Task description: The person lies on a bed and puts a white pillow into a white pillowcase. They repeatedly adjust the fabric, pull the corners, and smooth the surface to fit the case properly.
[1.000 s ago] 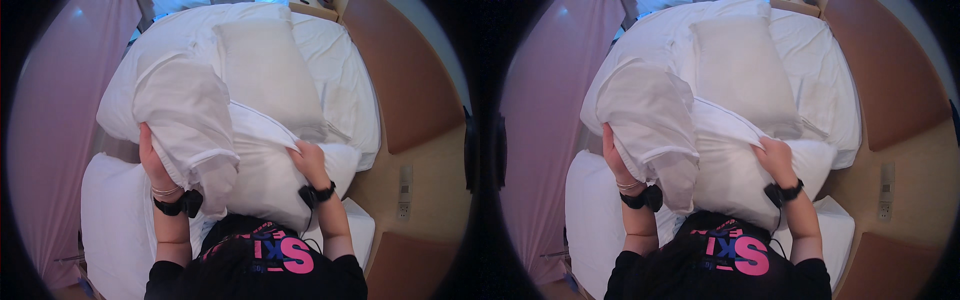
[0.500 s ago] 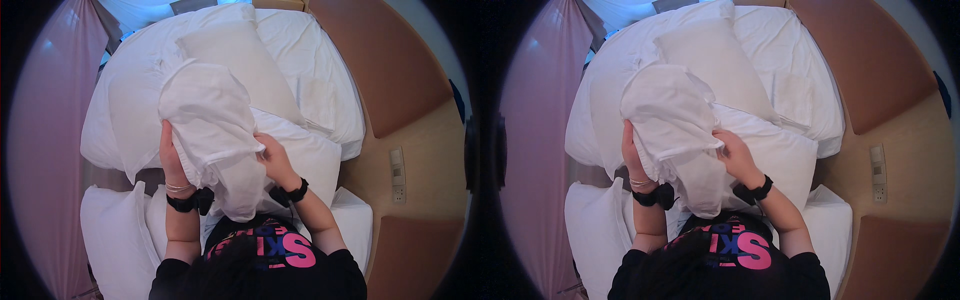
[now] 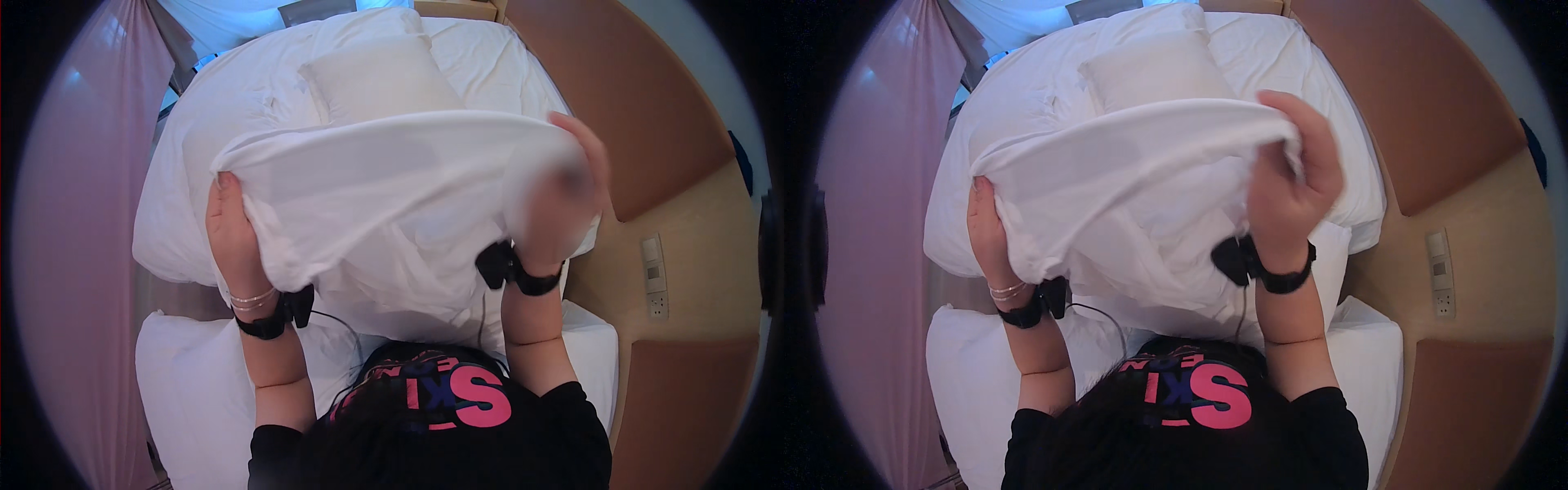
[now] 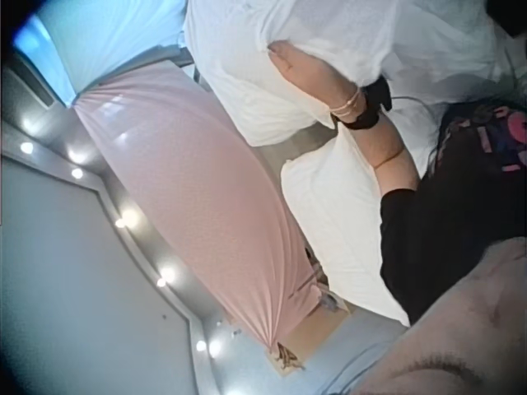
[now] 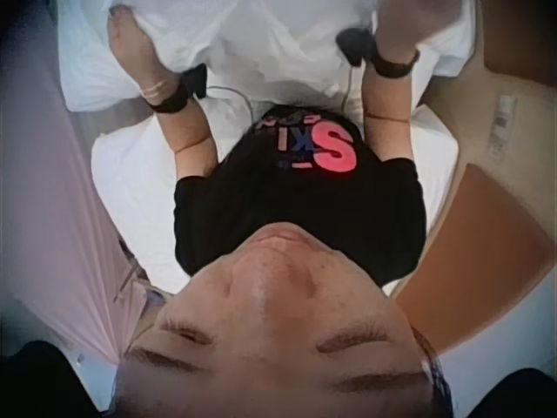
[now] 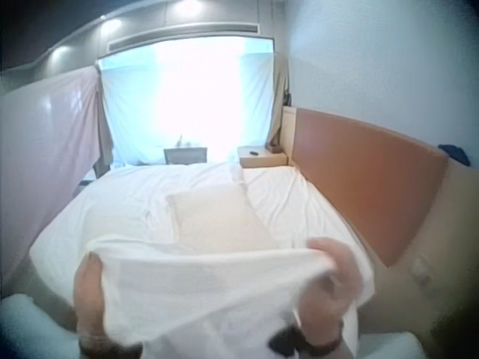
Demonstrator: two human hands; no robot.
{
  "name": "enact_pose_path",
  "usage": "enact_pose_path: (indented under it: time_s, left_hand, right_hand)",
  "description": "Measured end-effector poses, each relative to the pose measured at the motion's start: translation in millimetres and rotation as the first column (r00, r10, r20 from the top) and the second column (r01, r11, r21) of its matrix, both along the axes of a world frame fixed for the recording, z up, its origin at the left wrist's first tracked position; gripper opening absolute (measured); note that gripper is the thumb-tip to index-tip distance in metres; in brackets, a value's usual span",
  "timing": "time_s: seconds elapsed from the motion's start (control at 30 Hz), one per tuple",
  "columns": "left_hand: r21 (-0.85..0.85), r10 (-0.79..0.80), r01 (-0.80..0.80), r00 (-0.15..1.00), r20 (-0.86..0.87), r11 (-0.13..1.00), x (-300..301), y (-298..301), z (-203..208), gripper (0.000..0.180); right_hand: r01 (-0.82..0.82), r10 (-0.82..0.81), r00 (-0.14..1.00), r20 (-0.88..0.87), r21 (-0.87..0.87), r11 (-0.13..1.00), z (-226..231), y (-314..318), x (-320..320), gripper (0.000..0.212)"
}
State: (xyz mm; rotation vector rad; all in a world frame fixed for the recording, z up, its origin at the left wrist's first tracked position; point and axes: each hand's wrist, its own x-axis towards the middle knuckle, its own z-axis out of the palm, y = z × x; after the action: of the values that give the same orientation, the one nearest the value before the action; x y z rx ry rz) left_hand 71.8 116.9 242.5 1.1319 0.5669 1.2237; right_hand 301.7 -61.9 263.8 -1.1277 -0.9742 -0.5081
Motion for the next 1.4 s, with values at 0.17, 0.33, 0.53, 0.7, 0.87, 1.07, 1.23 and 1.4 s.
enact_pose_path:
  time_s: [0.17, 0.33, 0.53, 0.7, 0.87, 1.07, 1.23, 1.4]
  left_hand:
    - [0.269, 0.413, -0.331, 0.836, -0.361, 0.904, -4, 18, -61, 0.051]
    - [0.185, 0.143, -0.022, 0.726, -0.672, 0.983, -40, -23, -199, 0.082]
    - [0.053, -0.127, 0.3, 0.55, -0.826, 0.952, -86, -82, -164, 0.053]
    - [-0.172, -0.278, 0.246, 0.503, -0.819, 0.954, -99, -71, -141, 0.031]
    - [-0.283, -0.217, 0.242, 0.969, 0.119, 0.928, -22, 18, -40, 0.044]
    - [0.575, -0.291, -0.038, 0.835, 0.467, 0.817, -24, 22, 77, 0.042]
    - [0.579, 0.277, -0.083, 0.926, -0.255, 0.811, -46, 31, -49, 0.036]
    - [-0.284, -0.092, -0.03, 0.91, -0.405, 0.958, -87, -51, -125, 0.03]
  right_hand:
    - [-0.332, 0.209, 0.938, -0.277, -0.546, 0.769, -91, 13, 27, 0.062]
    - [-0.295, -0.005, 0.942, -0.335, -0.835, 0.465, -194, -40, 2, 0.079]
    - [-0.627, -0.038, 0.759, -0.65, -0.745, 0.23, -186, -83, -16, 0.059]
    - [-0.722, 0.316, 0.689, -0.652, -0.656, 0.221, -172, -71, -4, 0.035]
    - [-0.833, 0.372, 0.311, -0.874, -0.063, 0.55, -82, 47, 34, 0.034]
    - [-0.827, 0.925, 0.153, -0.349, 0.467, 0.313, 20, 66, 34, 0.037]
    - [-0.755, 0.497, 0.536, -0.682, -0.124, 0.644, -78, 45, 48, 0.033]
    - [-0.907, 0.283, 0.29, -0.914, -0.169, 0.385, -165, -44, 26, 0.049]
